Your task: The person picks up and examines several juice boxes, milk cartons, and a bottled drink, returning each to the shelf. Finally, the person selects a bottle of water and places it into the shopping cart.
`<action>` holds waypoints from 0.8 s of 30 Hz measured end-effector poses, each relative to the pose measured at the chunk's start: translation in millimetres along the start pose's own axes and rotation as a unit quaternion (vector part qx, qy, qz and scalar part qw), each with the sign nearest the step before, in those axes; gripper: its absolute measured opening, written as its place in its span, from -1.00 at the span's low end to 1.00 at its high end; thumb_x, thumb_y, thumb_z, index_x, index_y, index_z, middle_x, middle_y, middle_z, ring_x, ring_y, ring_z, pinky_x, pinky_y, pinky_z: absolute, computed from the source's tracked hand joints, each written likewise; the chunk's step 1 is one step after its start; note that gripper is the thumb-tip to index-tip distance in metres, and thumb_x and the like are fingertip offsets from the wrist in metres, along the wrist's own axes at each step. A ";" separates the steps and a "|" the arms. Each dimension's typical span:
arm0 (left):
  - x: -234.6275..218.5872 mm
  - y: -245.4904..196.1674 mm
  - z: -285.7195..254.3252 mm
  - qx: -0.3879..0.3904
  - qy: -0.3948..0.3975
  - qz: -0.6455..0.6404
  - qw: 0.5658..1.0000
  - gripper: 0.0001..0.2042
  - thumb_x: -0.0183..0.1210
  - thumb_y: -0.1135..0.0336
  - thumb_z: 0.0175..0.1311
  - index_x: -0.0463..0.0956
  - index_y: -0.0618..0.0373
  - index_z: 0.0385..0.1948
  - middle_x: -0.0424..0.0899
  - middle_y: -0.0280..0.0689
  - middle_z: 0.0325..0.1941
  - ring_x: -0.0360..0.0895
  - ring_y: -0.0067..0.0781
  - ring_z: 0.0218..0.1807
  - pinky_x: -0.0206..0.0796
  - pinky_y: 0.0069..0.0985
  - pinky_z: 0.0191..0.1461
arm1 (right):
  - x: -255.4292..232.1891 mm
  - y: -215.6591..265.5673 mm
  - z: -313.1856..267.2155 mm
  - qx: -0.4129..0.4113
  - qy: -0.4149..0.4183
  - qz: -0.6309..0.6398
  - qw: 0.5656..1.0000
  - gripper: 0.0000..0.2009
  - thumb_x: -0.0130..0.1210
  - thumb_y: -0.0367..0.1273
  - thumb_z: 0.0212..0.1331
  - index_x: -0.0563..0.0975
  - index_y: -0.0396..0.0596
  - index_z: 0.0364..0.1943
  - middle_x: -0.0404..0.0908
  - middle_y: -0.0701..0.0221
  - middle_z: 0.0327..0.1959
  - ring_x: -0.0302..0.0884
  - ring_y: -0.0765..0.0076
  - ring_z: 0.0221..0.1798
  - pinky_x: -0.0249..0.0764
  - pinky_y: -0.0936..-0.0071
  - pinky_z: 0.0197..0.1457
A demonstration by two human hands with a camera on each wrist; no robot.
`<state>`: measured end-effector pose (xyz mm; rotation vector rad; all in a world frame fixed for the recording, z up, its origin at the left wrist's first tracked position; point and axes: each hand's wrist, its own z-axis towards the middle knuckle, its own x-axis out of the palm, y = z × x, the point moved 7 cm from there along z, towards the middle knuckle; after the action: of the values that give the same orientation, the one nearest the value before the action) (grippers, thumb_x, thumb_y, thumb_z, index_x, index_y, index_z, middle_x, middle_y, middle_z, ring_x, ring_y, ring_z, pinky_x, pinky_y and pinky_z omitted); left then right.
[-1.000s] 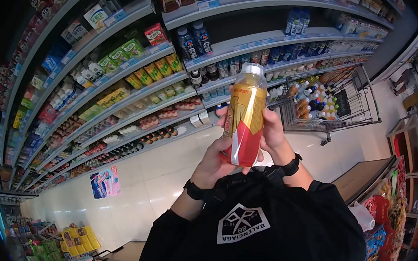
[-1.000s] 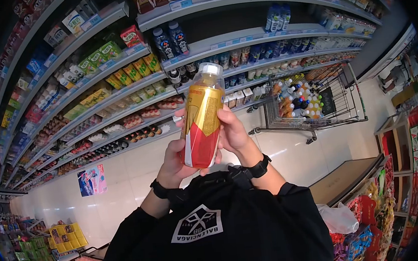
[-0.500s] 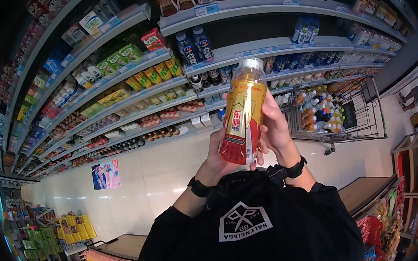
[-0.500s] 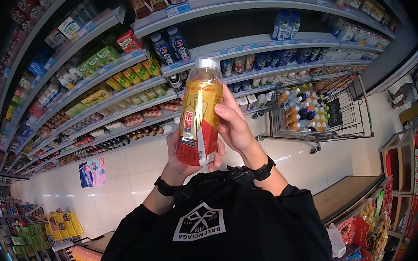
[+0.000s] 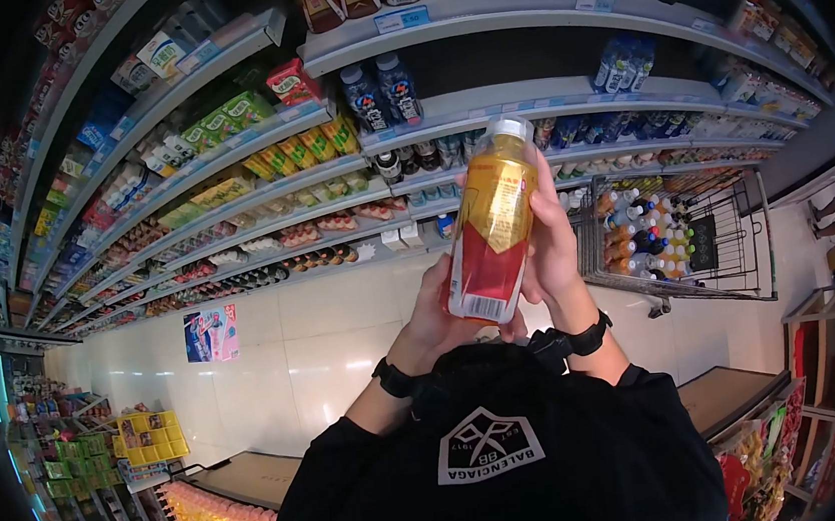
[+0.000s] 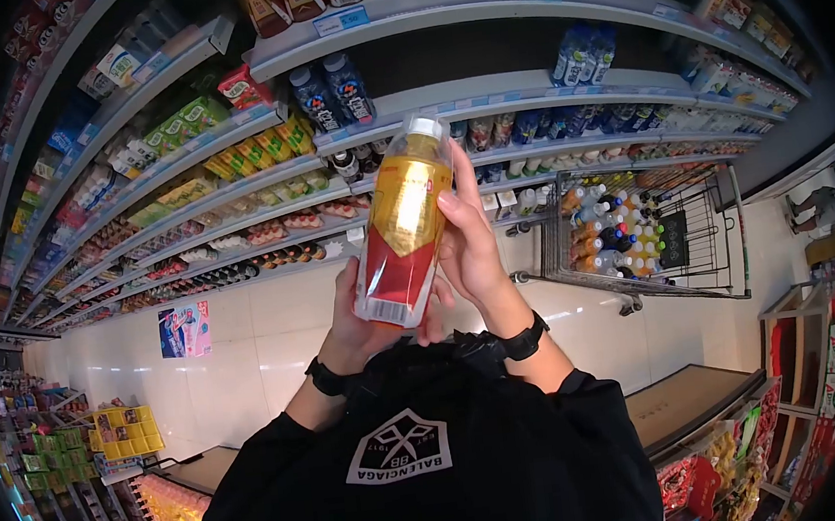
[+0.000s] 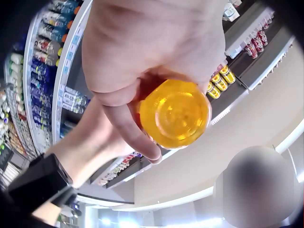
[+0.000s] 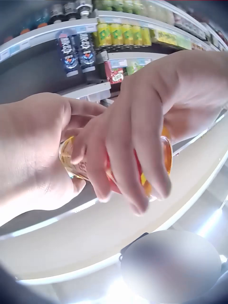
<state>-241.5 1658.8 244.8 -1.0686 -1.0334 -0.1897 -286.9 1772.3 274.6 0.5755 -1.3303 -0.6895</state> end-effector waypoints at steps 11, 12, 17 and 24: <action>3.7 -32.8 33.7 -0.110 0.031 -0.134 0.984 -0.10 -0.61 -0.50 0.42 0.10 0.08 0.49 0.55 0.36 0.10 0.72 0.28 -0.24 0.65 -0.21 -0.45 | -0.4 -39.9 37.0 0.234 -0.057 0.284 0.928 -0.50 -0.03 0.06 0.49 0.51 -0.05 0.19 0.67 0.25 0.05 0.70 0.28 -0.02 0.69 0.31 0.03; -2.0 -36.2 37.3 -0.108 0.041 -0.130 0.985 -0.10 -0.61 -0.50 0.42 0.10 0.08 0.49 0.55 0.36 0.10 0.72 0.28 -0.24 0.65 -0.21 -0.45 | -1.3 -37.0 45.0 0.225 -0.063 0.270 0.934 -0.41 -0.07 0.11 0.48 0.47 -0.09 0.26 0.64 0.15 0.12 0.71 0.19 -0.02 0.73 0.28 -0.03; -31.6 -75.6 61.9 -0.018 -0.084 0.195 0.977 -0.34 -0.20 -0.19 0.58 0.09 0.16 0.46 0.58 0.02 0.15 0.73 -0.08 -0.09 0.71 -0.42 -0.33 | -22.9 14.6 90.5 -0.030 -0.050 0.012 0.998 -0.38 -0.06 0.04 0.51 0.31 -0.19 0.38 0.53 0.22 0.27 0.59 0.33 0.18 0.56 0.30 0.23; -67.0 -110.2 104.2 -0.004 -0.081 -0.008 0.997 -0.23 -0.38 -0.37 0.52 0.27 0.19 0.36 0.65 0.04 -0.08 0.71 -0.31 -0.29 0.54 -0.50 -0.48 | 6.4 44.8 138.1 -0.167 -0.051 -0.211 0.962 -0.33 0.03 -0.07 0.49 0.20 -0.21 0.51 0.34 0.19 0.47 0.45 0.45 0.33 0.39 0.47 0.34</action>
<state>-405.1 1662.7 271.6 -1.0965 -1.1877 -0.1211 -417.2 1799.2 333.1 0.5569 -1.1570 -1.2822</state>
